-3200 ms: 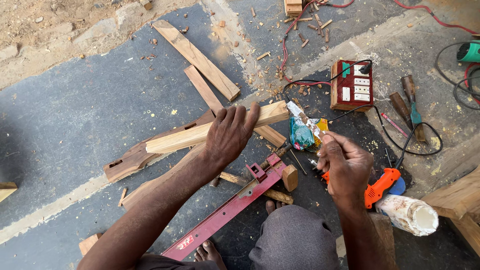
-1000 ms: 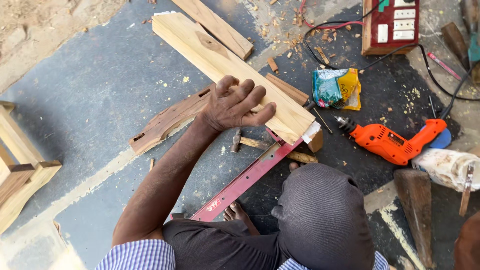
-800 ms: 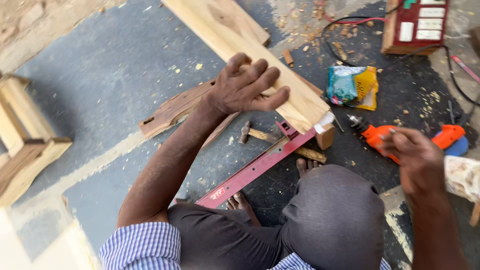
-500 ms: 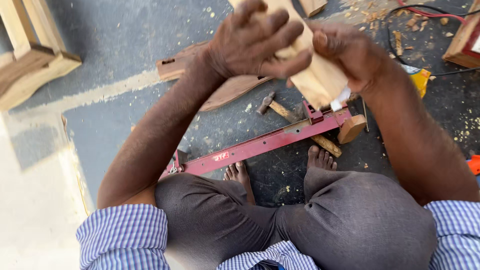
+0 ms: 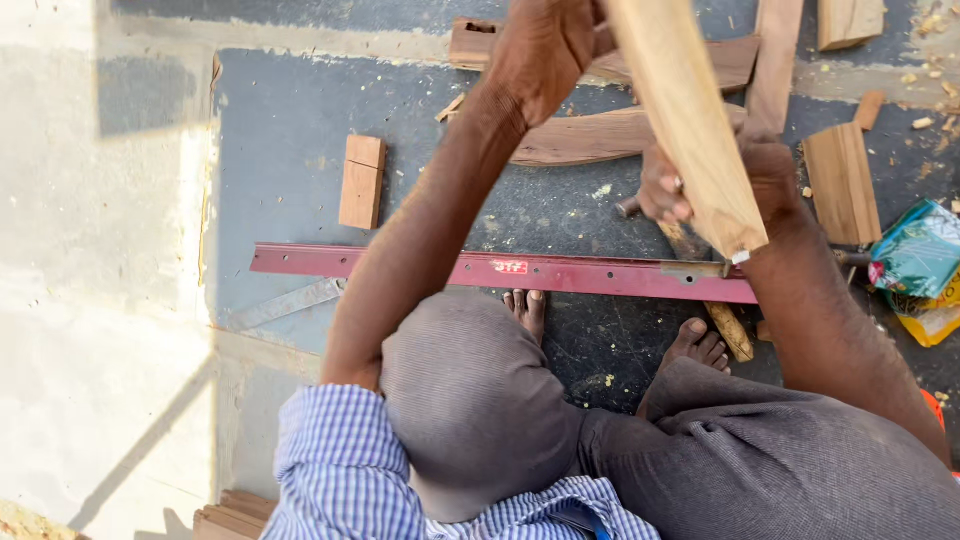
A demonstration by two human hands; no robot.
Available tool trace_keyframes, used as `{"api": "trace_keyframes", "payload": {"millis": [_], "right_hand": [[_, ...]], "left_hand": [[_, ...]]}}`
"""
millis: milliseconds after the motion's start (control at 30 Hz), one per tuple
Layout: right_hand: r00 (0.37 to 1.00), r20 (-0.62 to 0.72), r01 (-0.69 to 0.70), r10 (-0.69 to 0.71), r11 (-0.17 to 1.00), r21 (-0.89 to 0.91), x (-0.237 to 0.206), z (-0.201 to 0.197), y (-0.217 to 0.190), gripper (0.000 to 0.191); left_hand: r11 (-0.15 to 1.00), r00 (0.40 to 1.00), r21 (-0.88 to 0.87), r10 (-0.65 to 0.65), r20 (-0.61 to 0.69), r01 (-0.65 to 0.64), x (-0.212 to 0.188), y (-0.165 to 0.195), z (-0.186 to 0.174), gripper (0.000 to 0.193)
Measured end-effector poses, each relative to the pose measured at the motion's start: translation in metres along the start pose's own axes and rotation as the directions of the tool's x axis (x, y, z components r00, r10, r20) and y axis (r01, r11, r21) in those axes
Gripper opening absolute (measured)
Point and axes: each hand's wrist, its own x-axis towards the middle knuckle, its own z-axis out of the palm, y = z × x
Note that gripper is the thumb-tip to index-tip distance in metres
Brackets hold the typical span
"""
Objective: The person applies white glue to the ends of wooden furniture components using a brush and then joins them to form a frame. The person handles several pieces, including a rectangular frame and curved legs, applying adhesive to the joints before assembly.
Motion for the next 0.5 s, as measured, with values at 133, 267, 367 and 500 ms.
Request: {"api": "trace_keyframes", "payload": {"millis": [133,267,367,500], "right_hand": [[0.996,0.030,-0.087,0.085,0.991,0.098,0.032,0.010,0.014,0.066],[0.988,-0.103,0.127,-0.118,0.988,0.089,0.058,0.022,0.017,0.057],[0.953,-0.279,0.055,-0.121,0.971,-0.235,0.073,0.032,0.030,0.059],[0.958,-0.239,0.045,-0.157,0.908,-0.416,0.098,0.036,0.071,0.081]], "left_hand": [[0.948,0.968,-0.244,0.159,-0.195,-0.205,-0.028,-0.003,-0.025,0.047],[0.878,0.829,-0.266,0.221,-0.514,-0.399,-0.053,0.008,-0.040,0.051],[0.830,0.781,-0.261,0.288,-0.555,-0.492,-0.075,0.022,-0.035,0.053],[0.828,0.749,-0.272,0.240,-0.618,-0.490,-0.099,0.024,-0.007,0.060]]}}
